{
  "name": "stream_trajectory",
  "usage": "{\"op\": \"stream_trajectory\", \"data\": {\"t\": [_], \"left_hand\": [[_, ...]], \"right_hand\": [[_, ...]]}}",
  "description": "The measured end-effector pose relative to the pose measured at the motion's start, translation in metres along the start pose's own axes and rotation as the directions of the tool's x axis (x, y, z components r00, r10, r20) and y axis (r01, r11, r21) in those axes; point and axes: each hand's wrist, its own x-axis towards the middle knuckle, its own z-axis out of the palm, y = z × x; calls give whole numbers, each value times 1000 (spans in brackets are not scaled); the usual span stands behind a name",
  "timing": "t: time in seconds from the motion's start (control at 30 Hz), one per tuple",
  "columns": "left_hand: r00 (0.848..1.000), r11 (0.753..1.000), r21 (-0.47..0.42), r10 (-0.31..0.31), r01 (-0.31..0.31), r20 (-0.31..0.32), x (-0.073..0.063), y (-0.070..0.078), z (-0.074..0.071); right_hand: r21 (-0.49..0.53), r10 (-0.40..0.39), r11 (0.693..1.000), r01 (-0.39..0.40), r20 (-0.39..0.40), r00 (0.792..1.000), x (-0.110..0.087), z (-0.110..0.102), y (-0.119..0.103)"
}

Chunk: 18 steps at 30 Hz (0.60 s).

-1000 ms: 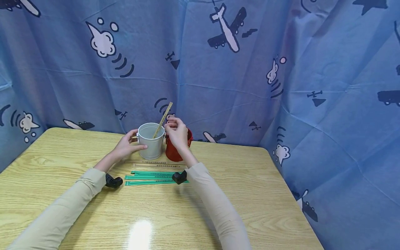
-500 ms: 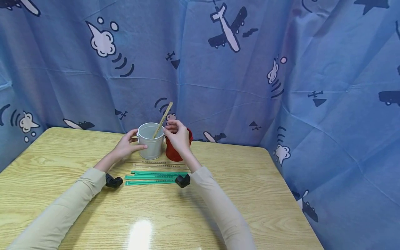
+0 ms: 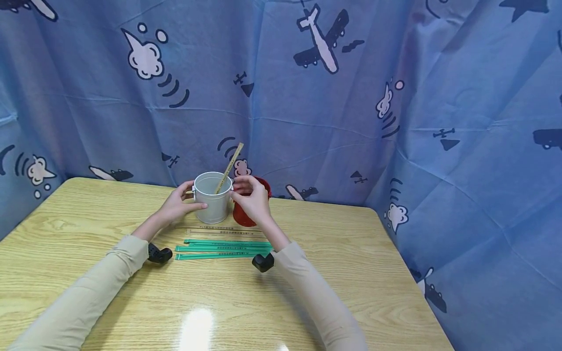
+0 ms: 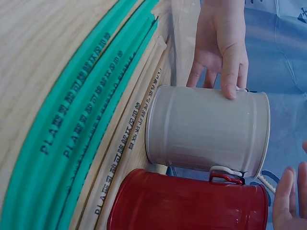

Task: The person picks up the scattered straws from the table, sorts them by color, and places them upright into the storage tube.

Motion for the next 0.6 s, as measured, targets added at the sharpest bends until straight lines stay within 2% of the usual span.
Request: {"op": "stream_trajectory", "data": {"t": [0.27,0.5,0.6], "left_hand": [[1000,1000,-5,4,-4,-2,1,-1,0],[1000,1000,-2,1,-1,-1,0,0,0],[1000,1000,3,-5,5,6,-5,11,1]], "right_hand": [[-16,16,1000,-15,85,996,-10,-4,3],[-37,5,999,2,196,981,-16,-5,8],[-53,15,999,-3,235,972,-20,-6,5]]}}
